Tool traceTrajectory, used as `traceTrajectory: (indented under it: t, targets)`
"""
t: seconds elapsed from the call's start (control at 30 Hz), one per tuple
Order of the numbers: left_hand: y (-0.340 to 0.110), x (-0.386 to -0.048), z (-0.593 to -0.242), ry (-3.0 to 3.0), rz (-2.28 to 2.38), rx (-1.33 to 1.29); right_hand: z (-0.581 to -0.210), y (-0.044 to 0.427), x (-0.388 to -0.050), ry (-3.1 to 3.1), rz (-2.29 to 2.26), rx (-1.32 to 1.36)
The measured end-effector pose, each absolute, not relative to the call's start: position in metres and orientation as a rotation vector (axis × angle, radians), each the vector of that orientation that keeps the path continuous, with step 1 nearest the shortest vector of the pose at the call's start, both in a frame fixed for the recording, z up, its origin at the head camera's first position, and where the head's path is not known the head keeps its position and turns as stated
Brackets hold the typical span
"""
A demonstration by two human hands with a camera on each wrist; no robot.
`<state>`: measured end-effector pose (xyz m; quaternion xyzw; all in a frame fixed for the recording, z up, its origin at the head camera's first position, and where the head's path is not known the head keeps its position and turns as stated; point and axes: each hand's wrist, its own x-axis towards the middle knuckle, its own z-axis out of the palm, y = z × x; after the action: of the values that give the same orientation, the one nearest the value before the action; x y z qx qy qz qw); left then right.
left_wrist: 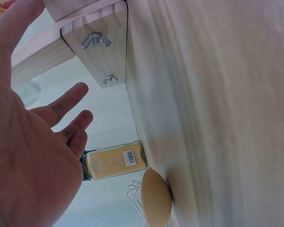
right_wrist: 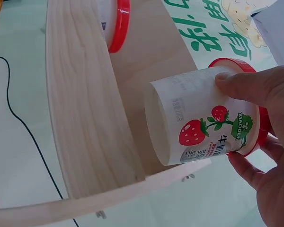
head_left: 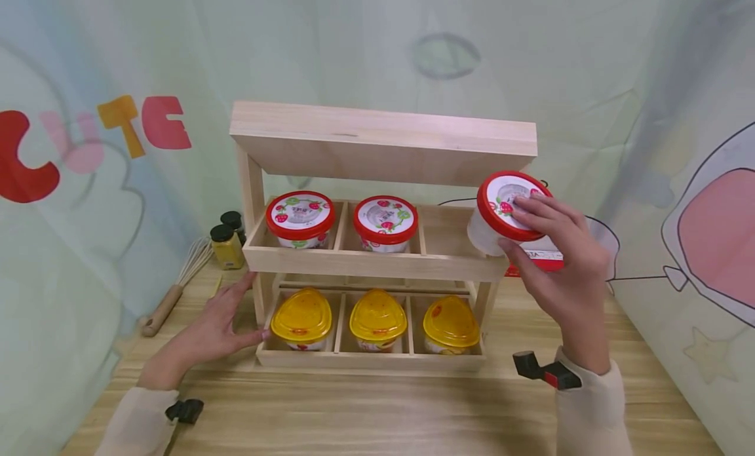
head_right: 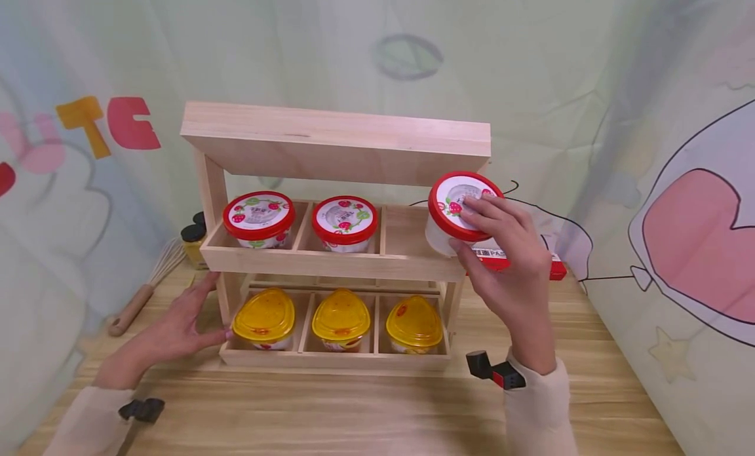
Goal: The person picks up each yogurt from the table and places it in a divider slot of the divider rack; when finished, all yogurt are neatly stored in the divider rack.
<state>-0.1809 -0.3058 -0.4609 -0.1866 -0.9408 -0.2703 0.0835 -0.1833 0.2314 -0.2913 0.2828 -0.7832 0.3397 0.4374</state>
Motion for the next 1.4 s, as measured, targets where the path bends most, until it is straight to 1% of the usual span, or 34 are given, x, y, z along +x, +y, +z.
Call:
traceTrajectory:
  t: [0.23,0.77,1.4]
  targets:
    - [-0.305,-0.181,-0.461,-2.822,-0.8,-0.542,-0.294,0.219,-0.195,-1.957,0.844,0.768]
    - [-0.305,-0.181,-0.46,-2.818,-0.807,-0.544,-0.312,0.191,-0.208,-2.051,0.861,0.736]
    - [-0.306,-0.18,-0.46,-2.832,-0.807,-0.53,-0.321,0.17,-0.207,-2.232,0.801,0.64]
